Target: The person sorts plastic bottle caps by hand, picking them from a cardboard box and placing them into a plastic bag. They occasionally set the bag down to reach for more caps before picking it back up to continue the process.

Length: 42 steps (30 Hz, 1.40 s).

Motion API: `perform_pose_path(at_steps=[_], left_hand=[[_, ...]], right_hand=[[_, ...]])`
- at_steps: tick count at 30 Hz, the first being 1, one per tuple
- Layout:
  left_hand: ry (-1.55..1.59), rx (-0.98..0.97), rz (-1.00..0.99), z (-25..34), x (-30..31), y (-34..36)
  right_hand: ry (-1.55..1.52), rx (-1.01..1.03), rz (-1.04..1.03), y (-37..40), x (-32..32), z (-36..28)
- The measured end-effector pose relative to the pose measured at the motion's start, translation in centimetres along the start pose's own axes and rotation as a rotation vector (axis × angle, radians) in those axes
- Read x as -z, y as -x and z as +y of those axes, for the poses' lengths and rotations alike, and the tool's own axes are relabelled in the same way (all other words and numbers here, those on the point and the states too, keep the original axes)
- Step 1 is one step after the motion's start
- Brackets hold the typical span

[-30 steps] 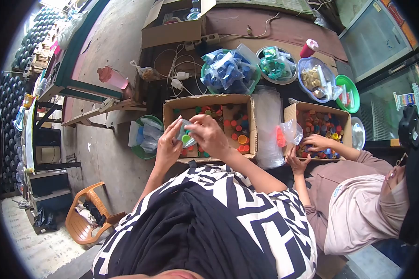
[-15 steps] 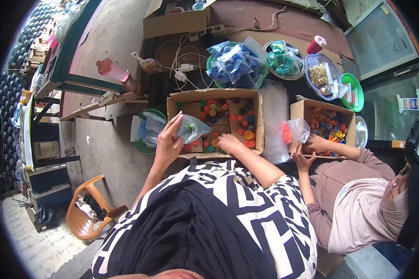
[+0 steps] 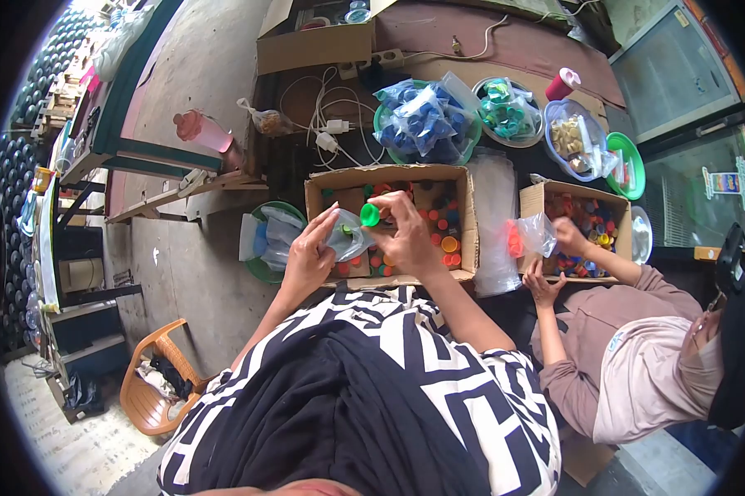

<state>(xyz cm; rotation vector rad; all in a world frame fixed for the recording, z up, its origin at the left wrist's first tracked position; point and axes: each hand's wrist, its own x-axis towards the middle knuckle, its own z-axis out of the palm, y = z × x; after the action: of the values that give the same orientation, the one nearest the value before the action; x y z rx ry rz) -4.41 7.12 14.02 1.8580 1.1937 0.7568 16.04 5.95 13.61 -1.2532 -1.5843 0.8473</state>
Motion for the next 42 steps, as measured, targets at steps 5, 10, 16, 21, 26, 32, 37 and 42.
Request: perform_pose_path(at_steps=[5, 10, 16, 21, 26, 32, 37, 42], left_hand=[[-0.018, -0.038, -0.003, 0.0, 0.5, -0.5], [-0.021, 0.064, -0.015, 0.1, 1.4, -0.4], [-0.016, 0.055, 0.022, -0.4, 1.3, -0.1], [-0.003, 0.114, 0.029, 0.2, 1.0, 0.3], [-0.009, 0.089, 0.070, -0.2, 0.2, 1.0], [-0.013, 0.107, 0.088, 0.2, -0.6, 1.8], [0.005, 0.083, 0.107, 0.7, -1.5, 2.1], [-0.042, 0.119, 0.079, 1.2, -2.0, 2.2]], right_hand=[[-0.021, 0.101, 0.025, -0.7, -0.9, -0.8], [0.067, -0.214, -0.050, 1.7, -2.3, 9.9], [0.558, -0.133, -0.833, 6.5, -6.2, 15.7], [0.661, -0.009, -0.855, 6.8, -7.3, 17.2], [0.766, 0.211, -0.730, 7.3, -7.2, 17.9], [0.656, 0.167, -0.785, 7.2, -6.8, 18.7], [0.476, -0.087, -0.826, 6.0, -4.5, 18.6], [0.164, -0.391, -0.703, 4.7, -1.6, 15.9]])
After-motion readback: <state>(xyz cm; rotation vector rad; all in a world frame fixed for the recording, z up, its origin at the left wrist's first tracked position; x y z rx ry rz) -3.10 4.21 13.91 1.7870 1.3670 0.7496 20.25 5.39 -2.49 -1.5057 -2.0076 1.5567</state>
